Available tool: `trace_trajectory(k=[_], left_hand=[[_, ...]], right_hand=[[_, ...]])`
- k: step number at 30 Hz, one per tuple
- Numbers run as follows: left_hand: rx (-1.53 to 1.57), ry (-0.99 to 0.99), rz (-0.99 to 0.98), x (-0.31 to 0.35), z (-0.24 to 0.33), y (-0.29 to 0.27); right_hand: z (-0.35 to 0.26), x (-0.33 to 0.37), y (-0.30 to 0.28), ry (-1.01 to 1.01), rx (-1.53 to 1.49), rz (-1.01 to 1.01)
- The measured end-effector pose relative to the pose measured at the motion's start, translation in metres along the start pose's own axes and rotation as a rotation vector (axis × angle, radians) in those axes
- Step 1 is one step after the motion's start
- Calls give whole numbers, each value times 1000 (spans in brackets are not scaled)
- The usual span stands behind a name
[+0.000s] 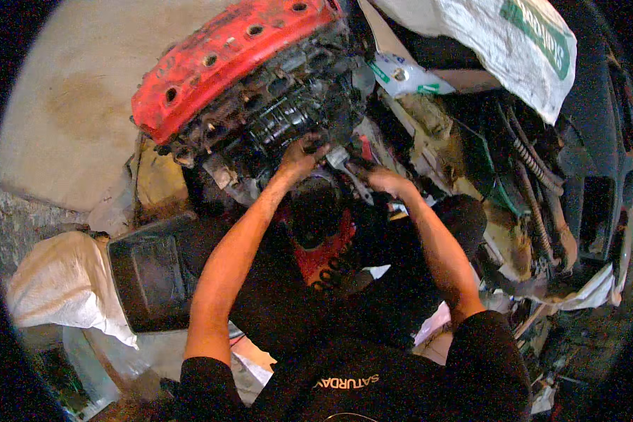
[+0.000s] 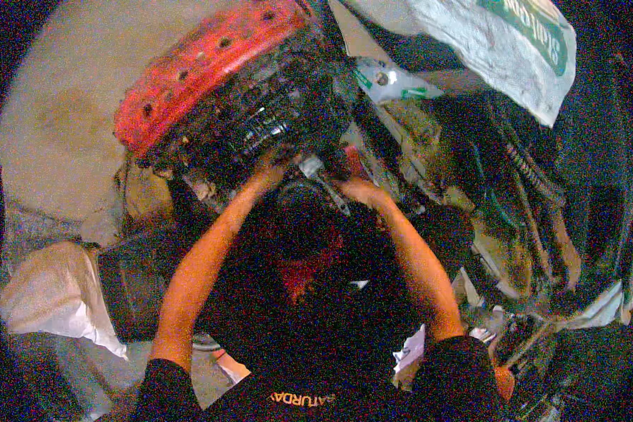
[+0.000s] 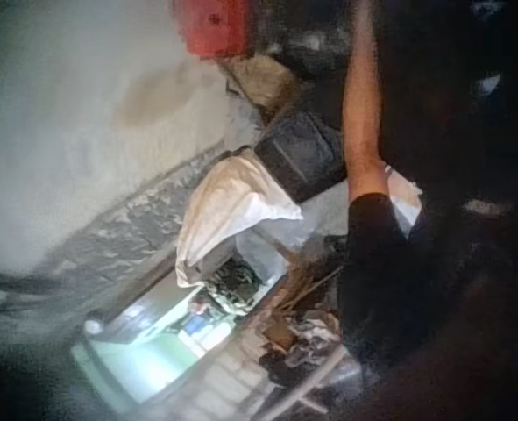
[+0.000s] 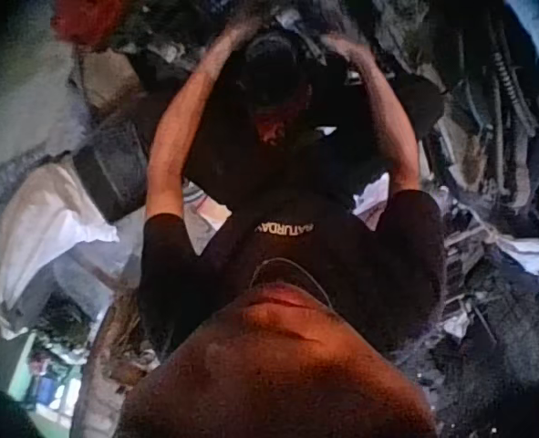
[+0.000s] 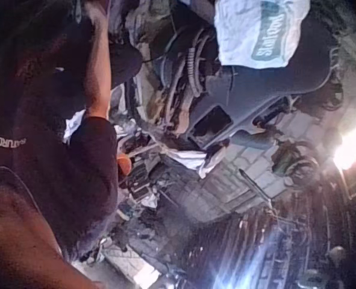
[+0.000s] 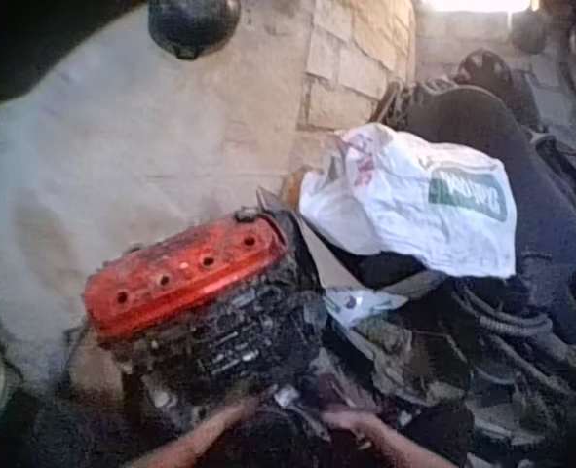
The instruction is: The person sits on the floor and uses their hands to reach into and remove internal components from an engine block.
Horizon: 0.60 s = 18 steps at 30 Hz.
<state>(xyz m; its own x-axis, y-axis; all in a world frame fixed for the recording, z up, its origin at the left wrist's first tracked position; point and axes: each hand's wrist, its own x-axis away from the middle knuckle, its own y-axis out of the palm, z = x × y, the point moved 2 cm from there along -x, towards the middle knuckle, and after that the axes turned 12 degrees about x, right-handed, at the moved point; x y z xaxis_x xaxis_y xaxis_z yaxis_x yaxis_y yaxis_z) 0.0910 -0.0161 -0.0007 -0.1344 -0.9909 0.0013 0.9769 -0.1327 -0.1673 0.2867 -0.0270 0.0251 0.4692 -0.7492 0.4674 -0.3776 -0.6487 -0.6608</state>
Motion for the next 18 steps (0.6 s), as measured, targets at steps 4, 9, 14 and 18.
trace_trajectory(k=[4,9,14,18], left_hand=[[-363,-102,-135,6,-113,31],[-498,-325,-268,19,-180,42],[-409,-341,-313,22,-203,115],[-308,-334,-300,30,-209,166]], right_hand=[[106,-27,59,115,260,-36],[175,-65,72,263,513,16],[222,-91,54,384,689,178],[255,-84,52,404,790,202]])
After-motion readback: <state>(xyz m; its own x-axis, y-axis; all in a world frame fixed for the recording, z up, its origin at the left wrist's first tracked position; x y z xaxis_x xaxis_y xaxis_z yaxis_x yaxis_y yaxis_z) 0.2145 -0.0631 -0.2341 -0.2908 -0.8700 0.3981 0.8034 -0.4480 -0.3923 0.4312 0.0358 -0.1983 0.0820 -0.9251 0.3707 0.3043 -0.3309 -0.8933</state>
